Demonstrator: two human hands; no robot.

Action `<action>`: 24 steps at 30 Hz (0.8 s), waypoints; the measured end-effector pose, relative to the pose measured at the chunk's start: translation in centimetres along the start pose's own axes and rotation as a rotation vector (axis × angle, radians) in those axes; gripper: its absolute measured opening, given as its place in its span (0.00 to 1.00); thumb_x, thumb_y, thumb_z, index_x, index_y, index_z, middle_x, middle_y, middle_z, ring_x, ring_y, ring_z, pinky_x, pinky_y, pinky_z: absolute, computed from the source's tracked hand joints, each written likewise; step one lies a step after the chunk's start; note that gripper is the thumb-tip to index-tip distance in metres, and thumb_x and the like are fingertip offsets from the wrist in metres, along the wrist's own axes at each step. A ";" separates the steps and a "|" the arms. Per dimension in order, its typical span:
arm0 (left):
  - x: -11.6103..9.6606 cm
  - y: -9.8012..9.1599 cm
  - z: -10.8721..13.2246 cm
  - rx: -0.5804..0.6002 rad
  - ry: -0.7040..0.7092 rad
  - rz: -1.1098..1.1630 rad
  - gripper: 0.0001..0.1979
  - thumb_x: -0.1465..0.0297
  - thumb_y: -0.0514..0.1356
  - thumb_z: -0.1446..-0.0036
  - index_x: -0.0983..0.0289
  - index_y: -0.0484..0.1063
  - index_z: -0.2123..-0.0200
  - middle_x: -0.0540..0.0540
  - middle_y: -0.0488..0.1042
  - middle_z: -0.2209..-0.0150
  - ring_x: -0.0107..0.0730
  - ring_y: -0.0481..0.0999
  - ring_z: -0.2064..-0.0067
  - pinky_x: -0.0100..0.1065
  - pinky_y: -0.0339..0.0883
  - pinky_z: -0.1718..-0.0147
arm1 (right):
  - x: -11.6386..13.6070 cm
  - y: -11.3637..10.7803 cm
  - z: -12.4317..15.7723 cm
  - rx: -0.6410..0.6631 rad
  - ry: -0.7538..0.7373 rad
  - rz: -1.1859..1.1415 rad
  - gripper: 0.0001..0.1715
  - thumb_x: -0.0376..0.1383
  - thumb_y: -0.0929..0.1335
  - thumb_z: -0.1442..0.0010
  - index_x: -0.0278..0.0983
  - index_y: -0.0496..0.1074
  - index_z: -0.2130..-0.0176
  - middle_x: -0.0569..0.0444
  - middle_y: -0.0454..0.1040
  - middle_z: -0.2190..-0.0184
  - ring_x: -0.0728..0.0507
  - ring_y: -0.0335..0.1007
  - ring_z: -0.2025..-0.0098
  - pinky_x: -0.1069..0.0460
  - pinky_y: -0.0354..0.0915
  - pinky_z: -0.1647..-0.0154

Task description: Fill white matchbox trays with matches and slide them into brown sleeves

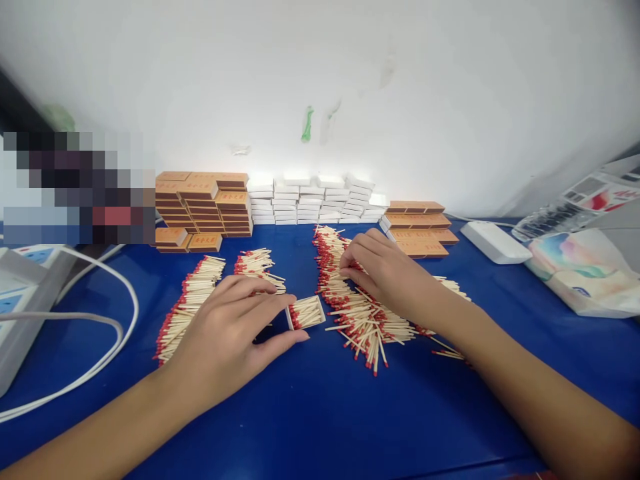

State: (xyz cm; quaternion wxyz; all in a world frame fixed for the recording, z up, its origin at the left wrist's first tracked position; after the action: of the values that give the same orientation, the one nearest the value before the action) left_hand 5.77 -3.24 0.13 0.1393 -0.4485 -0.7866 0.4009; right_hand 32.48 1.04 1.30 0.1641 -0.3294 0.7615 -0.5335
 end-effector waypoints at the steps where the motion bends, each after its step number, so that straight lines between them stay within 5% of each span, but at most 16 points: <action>1: 0.0 0.0 0.0 -0.001 0.000 -0.004 0.17 0.60 0.71 0.39 0.63 0.78 0.51 0.57 0.83 0.57 0.43 0.81 0.52 0.46 0.75 0.49 | 0.1 -0.1 0.0 0.001 0.003 -0.007 0.09 0.29 0.64 0.27 0.38 0.68 0.63 0.48 0.72 0.64 0.39 0.61 0.59 0.45 0.61 0.57; 9: 0.0 0.0 -0.1 -0.013 -0.024 0.002 0.17 0.60 0.72 0.40 0.62 0.79 0.51 0.57 0.83 0.57 0.42 0.82 0.52 0.46 0.76 0.50 | 4.3 -1.5 -0.2 -0.122 -0.146 -0.074 0.05 0.30 0.66 0.27 0.37 0.70 0.58 0.48 0.76 0.61 0.40 0.65 0.58 0.44 0.64 0.55; 13: -0.2 0.1 -0.2 -0.027 -0.014 -0.002 0.17 0.59 0.72 0.40 0.64 0.79 0.52 0.59 0.83 0.57 0.44 0.82 0.53 0.48 0.76 0.50 | 6.3 -1.2 -0.1 -0.078 -0.207 -0.013 0.08 0.30 0.65 0.27 0.36 0.73 0.59 0.45 0.76 0.61 0.39 0.67 0.57 0.43 0.66 0.54; 24: -0.3 0.2 -0.4 -0.023 0.002 -0.008 0.16 0.61 0.72 0.40 0.64 0.79 0.53 0.59 0.83 0.57 0.45 0.83 0.53 0.47 0.76 0.51 | 6.8 -0.4 0.0 -0.072 -0.187 0.014 0.11 0.32 0.64 0.26 0.35 0.75 0.60 0.45 0.76 0.62 0.40 0.66 0.57 0.44 0.65 0.56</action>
State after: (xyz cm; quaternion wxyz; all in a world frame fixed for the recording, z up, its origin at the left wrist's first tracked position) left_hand 6.26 -3.23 0.23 0.1363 -0.4473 -0.7928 0.3909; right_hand 27.69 -3.64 2.34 0.2262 -0.3781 0.7638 -0.4717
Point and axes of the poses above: each hand's wrist, its own z-axis away from the middle knuckle, its own y-axis out of the palm, x = y × z, the point moved 2 cm from there along -z, towards the middle knuckle
